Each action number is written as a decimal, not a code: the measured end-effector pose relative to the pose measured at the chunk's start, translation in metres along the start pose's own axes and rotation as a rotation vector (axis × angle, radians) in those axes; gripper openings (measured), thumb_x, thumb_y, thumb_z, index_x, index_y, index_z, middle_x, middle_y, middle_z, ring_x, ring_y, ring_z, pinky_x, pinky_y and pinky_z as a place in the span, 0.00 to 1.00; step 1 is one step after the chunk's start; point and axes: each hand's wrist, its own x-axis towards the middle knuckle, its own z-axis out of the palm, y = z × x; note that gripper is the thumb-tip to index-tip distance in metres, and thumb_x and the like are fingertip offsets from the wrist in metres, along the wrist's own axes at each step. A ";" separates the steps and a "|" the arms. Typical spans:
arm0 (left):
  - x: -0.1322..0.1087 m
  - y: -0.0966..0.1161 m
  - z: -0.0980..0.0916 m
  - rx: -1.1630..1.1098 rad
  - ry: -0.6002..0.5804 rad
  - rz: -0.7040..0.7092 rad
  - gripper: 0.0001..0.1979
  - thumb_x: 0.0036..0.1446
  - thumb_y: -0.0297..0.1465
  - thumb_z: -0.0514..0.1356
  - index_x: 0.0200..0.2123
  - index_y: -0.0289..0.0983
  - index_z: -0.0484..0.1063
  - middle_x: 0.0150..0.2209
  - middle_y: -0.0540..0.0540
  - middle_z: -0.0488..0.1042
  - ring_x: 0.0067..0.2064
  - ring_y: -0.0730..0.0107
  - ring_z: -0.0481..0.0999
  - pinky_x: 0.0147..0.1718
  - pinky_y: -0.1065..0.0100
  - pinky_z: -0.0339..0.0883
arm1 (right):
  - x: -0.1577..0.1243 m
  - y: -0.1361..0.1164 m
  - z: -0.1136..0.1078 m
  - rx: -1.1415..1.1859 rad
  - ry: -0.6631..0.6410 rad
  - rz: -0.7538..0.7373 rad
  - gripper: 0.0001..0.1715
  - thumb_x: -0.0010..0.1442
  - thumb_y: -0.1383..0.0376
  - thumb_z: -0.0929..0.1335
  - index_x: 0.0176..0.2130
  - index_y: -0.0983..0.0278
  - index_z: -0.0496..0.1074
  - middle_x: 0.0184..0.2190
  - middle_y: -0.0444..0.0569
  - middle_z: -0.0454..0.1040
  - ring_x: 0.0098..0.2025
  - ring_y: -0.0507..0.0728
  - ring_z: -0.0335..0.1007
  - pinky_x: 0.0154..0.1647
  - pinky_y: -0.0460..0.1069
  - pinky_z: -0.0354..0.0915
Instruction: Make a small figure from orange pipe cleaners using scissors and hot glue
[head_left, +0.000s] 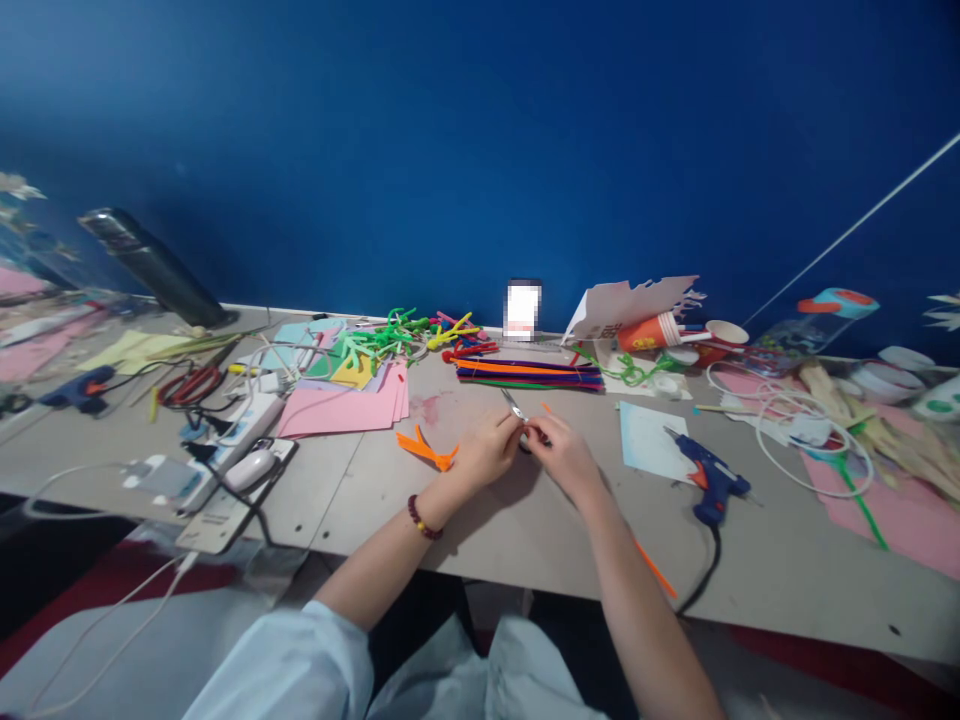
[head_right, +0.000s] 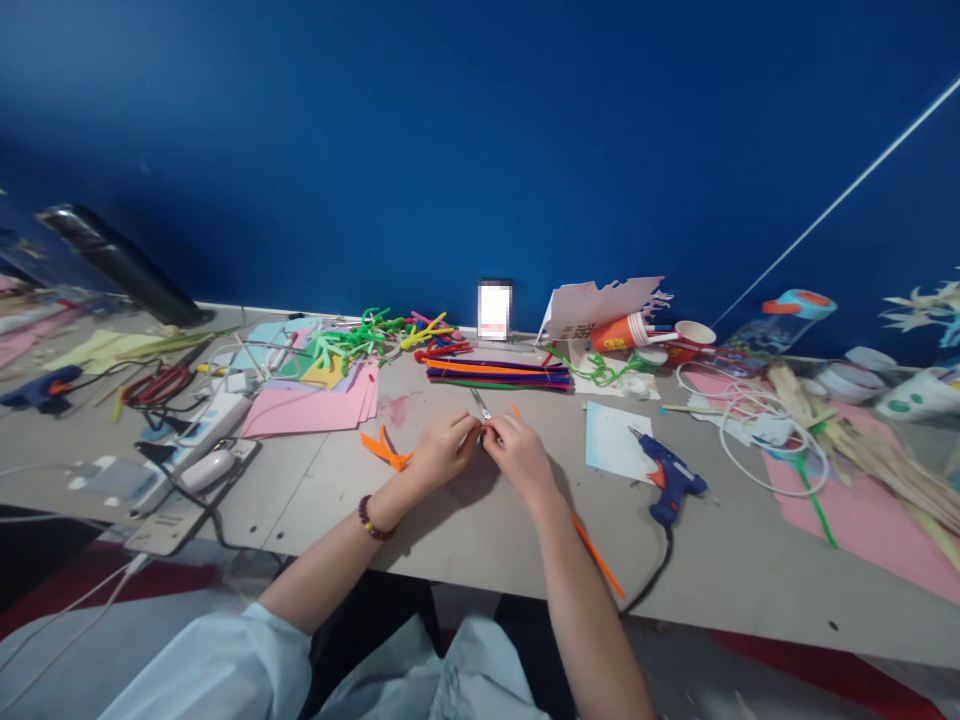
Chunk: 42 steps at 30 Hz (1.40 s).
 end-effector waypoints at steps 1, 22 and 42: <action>0.000 0.001 -0.001 -0.012 -0.007 0.002 0.09 0.61 0.25 0.49 0.31 0.37 0.67 0.27 0.47 0.67 0.31 0.70 0.67 0.29 0.69 0.58 | 0.000 -0.001 0.001 -0.025 0.003 -0.005 0.10 0.59 0.70 0.61 0.34 0.61 0.70 0.30 0.47 0.73 0.31 0.55 0.69 0.36 0.50 0.66; -0.001 0.006 0.000 0.016 0.055 0.033 0.12 0.60 0.24 0.49 0.25 0.37 0.64 0.24 0.48 0.63 0.27 0.71 0.62 0.26 0.68 0.53 | 0.000 0.002 -0.009 -0.263 0.358 0.137 0.09 0.59 0.67 0.60 0.28 0.61 0.66 0.24 0.47 0.68 0.25 0.54 0.64 0.28 0.47 0.61; 0.000 0.000 0.003 -0.002 0.162 0.007 0.09 0.62 0.27 0.50 0.34 0.35 0.69 0.28 0.45 0.69 0.33 0.68 0.67 0.31 0.66 0.59 | 0.002 0.021 -0.029 -0.178 0.414 0.368 0.17 0.58 0.69 0.57 0.41 0.65 0.72 0.37 0.56 0.75 0.37 0.59 0.70 0.38 0.53 0.65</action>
